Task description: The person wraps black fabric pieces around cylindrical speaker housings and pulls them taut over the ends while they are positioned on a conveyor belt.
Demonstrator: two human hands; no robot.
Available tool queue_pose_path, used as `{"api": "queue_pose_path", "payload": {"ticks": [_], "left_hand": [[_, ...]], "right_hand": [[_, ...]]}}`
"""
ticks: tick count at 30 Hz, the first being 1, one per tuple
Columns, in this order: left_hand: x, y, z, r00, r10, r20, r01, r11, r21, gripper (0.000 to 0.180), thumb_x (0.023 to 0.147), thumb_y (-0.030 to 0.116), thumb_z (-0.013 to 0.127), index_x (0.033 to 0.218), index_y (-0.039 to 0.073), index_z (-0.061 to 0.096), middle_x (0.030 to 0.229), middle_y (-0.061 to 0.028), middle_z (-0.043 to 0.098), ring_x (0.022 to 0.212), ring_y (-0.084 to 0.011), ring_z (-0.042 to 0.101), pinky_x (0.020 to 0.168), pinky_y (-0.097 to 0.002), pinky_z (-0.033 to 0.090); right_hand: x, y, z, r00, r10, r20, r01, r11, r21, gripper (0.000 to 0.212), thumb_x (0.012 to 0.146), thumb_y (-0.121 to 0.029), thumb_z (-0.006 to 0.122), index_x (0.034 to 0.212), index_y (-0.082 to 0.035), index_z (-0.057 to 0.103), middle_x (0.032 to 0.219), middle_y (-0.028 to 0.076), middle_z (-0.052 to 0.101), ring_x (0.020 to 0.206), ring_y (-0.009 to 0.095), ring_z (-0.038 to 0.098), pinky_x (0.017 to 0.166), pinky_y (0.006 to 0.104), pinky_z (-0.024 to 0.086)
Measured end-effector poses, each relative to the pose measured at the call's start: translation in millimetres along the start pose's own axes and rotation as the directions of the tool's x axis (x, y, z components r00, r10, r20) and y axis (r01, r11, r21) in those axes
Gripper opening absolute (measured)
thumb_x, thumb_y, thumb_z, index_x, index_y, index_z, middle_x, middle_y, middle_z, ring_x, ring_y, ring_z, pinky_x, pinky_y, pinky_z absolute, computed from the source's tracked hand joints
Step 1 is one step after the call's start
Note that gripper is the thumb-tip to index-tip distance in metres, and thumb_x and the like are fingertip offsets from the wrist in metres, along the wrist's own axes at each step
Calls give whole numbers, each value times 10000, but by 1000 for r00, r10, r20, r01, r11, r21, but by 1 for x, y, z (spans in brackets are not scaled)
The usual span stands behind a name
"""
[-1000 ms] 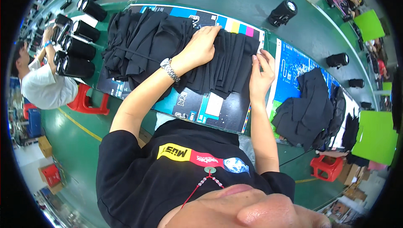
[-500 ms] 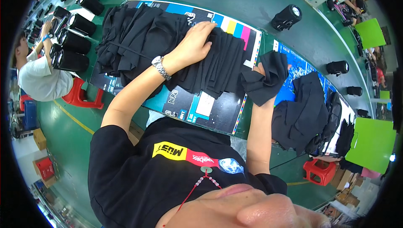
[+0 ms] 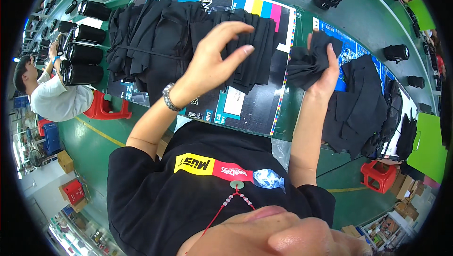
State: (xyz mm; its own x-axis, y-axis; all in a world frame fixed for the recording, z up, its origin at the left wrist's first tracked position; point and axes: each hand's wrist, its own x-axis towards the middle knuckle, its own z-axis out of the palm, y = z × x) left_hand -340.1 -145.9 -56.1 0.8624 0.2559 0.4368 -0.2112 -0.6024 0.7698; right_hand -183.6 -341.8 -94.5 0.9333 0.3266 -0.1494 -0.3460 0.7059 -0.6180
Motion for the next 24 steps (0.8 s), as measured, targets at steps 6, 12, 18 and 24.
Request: {"api": "queue_pose_path", "payload": {"ticks": [6,12,18,24], "left_hand": [[-9,10,47,983,-172,63,183,933,-309,326,810,91,710,1093,-16,589,1036,-77,598,885,-139,595,766,-259,483],[-10,-2,53,960,-193,-202,138,956,-258,166,810,57,695,950,-7,630,931,-81,594,820,-158,594,713,-269,475],[-13,13,51,877,327,-353,-247,936,252,195,718,-9,682,908,7,640,861,-84,587,765,-244,595,658,-323,460],[-43,42,60,932,299,-203,-349,890,-294,183,756,-34,651,937,-8,636,866,-78,617,800,-212,604,708,-327,456]], "right_hand": [[-43,40,36,997,20,73,13,905,-425,295,935,-234,585,1132,-20,543,1022,72,626,886,168,627,778,300,512],[-53,38,42,962,153,227,-83,953,-291,404,896,-129,615,1265,-42,475,1180,76,560,1057,178,561,913,300,448],[-55,22,21,861,387,330,-234,877,-420,557,755,-180,756,1227,-46,493,1144,61,551,1096,184,522,942,309,409],[-16,-36,-3,279,577,767,9,797,-603,605,556,-253,884,999,28,585,977,123,578,881,212,572,755,315,440]]}}
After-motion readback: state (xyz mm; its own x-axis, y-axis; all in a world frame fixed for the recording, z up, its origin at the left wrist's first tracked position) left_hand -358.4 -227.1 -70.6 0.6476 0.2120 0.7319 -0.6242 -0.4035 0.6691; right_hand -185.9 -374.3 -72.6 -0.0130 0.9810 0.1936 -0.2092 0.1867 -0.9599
